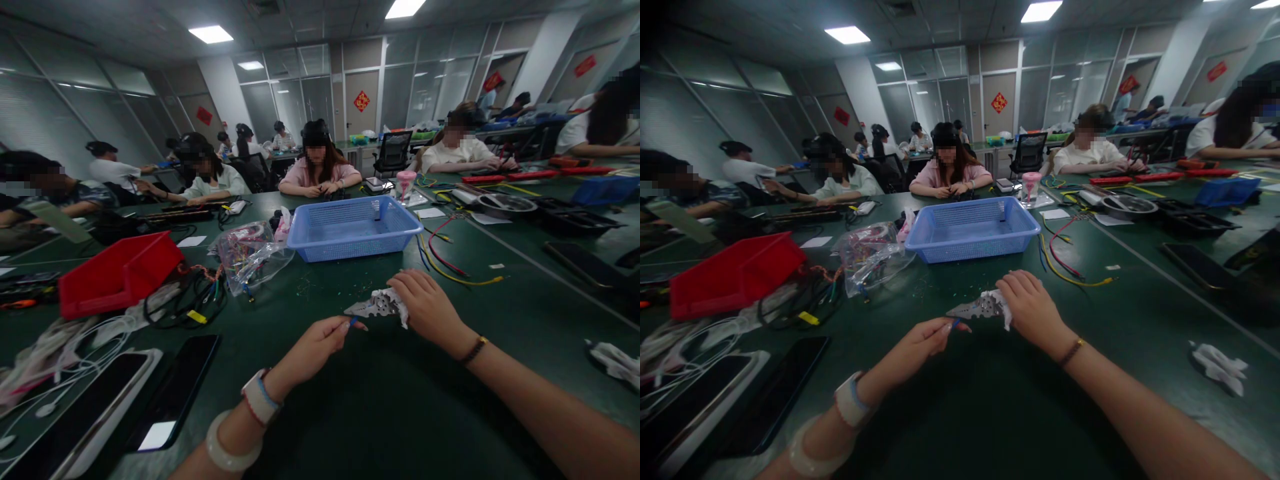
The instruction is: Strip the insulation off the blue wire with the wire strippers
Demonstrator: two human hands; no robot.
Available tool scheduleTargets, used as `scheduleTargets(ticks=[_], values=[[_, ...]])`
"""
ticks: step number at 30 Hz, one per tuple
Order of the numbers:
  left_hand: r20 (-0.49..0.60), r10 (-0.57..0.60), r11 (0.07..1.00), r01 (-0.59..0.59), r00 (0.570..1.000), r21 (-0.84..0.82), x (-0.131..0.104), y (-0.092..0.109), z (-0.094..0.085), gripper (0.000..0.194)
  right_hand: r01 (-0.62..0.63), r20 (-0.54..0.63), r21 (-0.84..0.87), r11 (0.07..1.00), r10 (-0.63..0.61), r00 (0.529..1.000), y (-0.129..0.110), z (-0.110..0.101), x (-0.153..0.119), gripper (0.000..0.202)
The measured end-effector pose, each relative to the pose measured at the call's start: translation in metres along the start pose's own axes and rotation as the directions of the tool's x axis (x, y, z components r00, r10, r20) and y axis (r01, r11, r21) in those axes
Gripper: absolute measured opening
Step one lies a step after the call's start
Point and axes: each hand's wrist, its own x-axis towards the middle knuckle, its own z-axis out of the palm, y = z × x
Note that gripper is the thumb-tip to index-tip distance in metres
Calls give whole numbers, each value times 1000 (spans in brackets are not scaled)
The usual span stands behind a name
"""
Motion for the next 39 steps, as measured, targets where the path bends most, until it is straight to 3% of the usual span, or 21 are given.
scheduleTargets(ticks=[4, 11, 17, 23, 30, 39], values=[[33, -16, 997, 18, 999, -69, -1, 2, 1, 40, -29, -21, -53, 998, 28, 999, 2, 0, -1, 30], [124, -124, 957, 152, 984, -247, 0, -1, 2, 32, 13, 16, -21, 1000, -12, 1000, 7, 5, -7, 39], [143, -119, 883, 170, 983, -437, 1, -5, 2, 26, 37, -44, -27, 999, -38, 998, 7, 2, -7, 45], [254, -83, 834, 206, 964, -511, 0, -4, 2, 23, 48, -49, 16, 999, -48, 998, 8, 7, -10, 46], [340, -87, 832, 256, 936, -493, -3, 0, 4, 34, -4, 30, -1, 1000, 4, 1000, 2, 7, -6, 52], [320, -65, 872, 209, 945, -442, -3, 0, 6, 26, -87, 150, -16, 996, 89, 985, -10, 0, -3, 68]])
